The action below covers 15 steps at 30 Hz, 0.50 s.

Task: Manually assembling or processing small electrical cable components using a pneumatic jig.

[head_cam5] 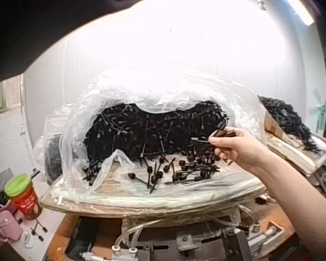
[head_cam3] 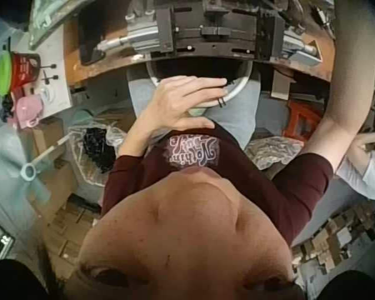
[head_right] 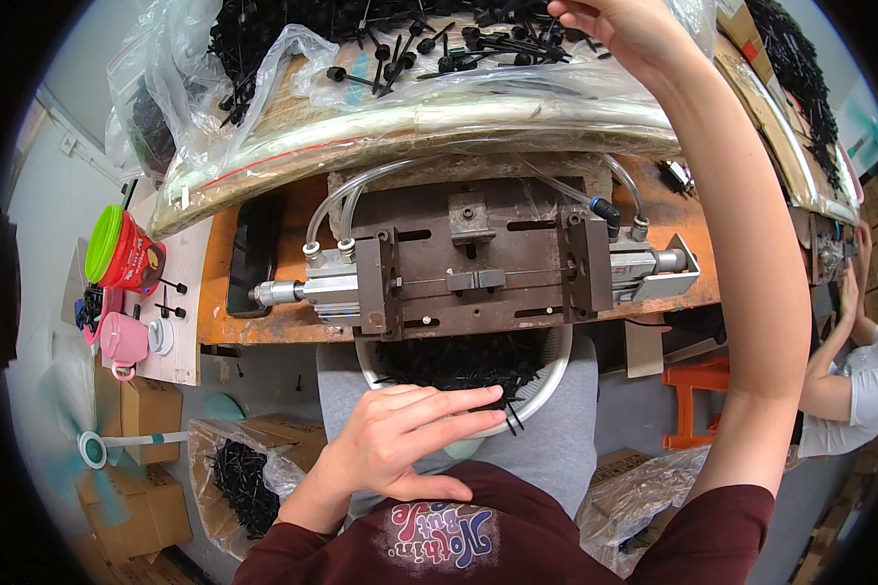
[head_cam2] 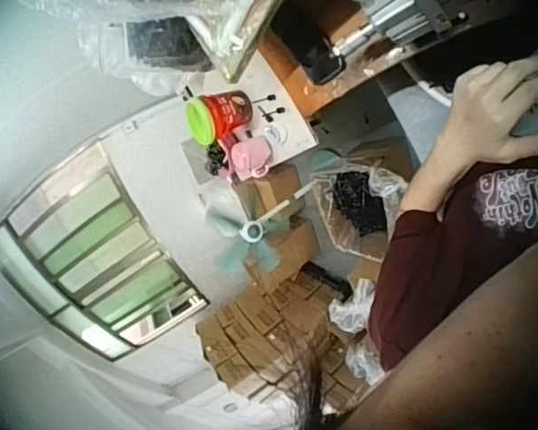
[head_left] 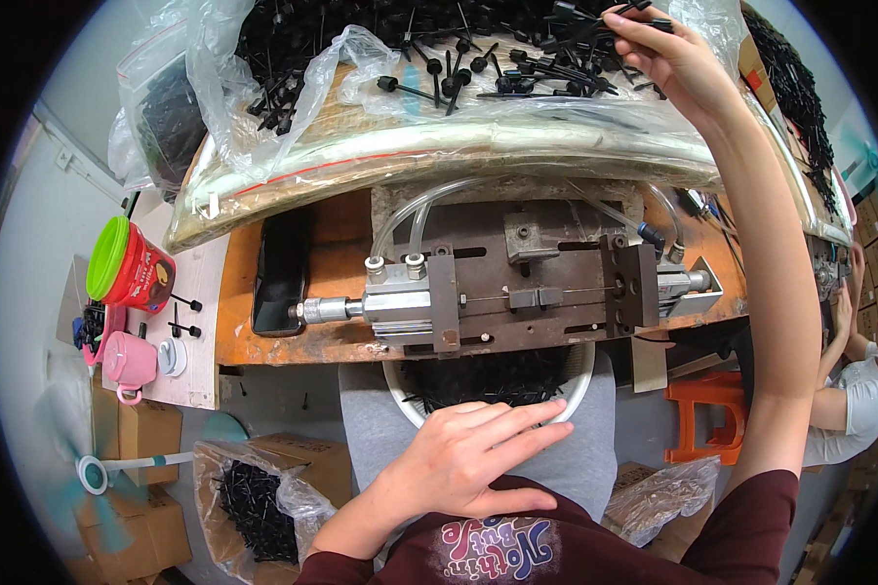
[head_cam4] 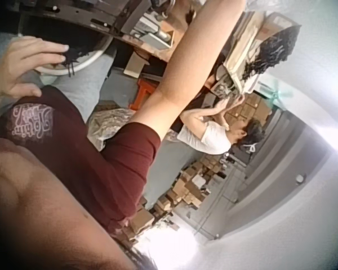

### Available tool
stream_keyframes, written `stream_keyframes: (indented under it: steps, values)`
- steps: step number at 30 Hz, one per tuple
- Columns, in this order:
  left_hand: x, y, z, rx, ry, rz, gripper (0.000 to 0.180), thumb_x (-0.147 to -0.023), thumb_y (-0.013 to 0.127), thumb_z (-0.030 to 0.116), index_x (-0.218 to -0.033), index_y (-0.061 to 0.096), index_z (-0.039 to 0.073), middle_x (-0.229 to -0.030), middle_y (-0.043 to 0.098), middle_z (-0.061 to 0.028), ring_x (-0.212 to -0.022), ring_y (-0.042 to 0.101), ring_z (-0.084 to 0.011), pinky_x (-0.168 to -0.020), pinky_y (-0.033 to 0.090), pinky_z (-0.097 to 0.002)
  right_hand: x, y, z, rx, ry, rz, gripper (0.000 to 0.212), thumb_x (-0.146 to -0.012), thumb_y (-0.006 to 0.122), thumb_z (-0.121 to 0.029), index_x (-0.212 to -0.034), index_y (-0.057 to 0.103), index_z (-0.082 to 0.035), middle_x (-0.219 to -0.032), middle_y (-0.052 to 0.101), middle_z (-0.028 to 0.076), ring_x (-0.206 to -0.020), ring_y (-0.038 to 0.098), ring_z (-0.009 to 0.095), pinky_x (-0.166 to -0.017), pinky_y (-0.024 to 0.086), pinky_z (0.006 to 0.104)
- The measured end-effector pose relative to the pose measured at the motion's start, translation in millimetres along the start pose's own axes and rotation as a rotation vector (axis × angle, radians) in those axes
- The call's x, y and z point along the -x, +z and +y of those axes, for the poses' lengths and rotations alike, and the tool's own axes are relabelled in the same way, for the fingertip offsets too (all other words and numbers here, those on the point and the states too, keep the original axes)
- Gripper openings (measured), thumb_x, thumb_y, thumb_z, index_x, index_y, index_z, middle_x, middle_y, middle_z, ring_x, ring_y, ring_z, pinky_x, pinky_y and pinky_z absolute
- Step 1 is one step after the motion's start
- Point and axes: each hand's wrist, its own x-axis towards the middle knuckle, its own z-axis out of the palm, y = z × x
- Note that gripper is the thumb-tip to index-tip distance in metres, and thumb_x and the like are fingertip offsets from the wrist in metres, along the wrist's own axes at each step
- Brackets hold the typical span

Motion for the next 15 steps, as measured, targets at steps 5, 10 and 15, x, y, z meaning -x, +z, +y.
stream_keyframes:
  steps: [5,10,15]
  values:
    - [-14.2,-10.3,-3.4,-0.003,0.010,0.388,0.036,-0.080,0.078,0.006,-0.114,0.070,-0.002,-0.119,0.069,-0.0209,-0.086,0.071,-0.0219,-0.073,0.058,-0.0304,44.3,9.4,-23.1,-0.227,0.036,0.021,0.020,-0.094,0.069,-0.012,-0.110,0.065,0.000,-0.091,0.065,0.003,-0.077,0.060,0.005,-0.068,0.050,0.0173]
    - [-28.7,-24.1,3.2,0.668,-0.309,0.594,0.057,-0.093,0.066,0.003,-0.142,0.043,-0.012,-0.136,0.055,-0.0290,-0.108,0.066,-0.0269,-0.085,0.061,-0.0340,149.5,81.8,-45.0,-0.248,0.186,-0.021,0.024,-0.094,0.069,-0.017,-0.110,0.066,0.001,-0.074,0.064,0.000,-0.061,0.059,0.005,-0.053,0.046,0.0165]
    - [-24.6,-18.6,3.1,0.947,-0.508,0.506,0.041,-0.090,0.067,-0.001,-0.128,0.057,-0.013,-0.121,0.064,-0.0279,-0.094,0.073,-0.0302,-0.079,0.063,-0.0366,208.6,107.4,-35.7,-0.483,0.432,-0.098,0.023,-0.091,0.071,-0.012,-0.108,0.065,0.003,-0.077,0.064,0.004,-0.062,0.057,0.005,-0.052,0.044,0.0187]
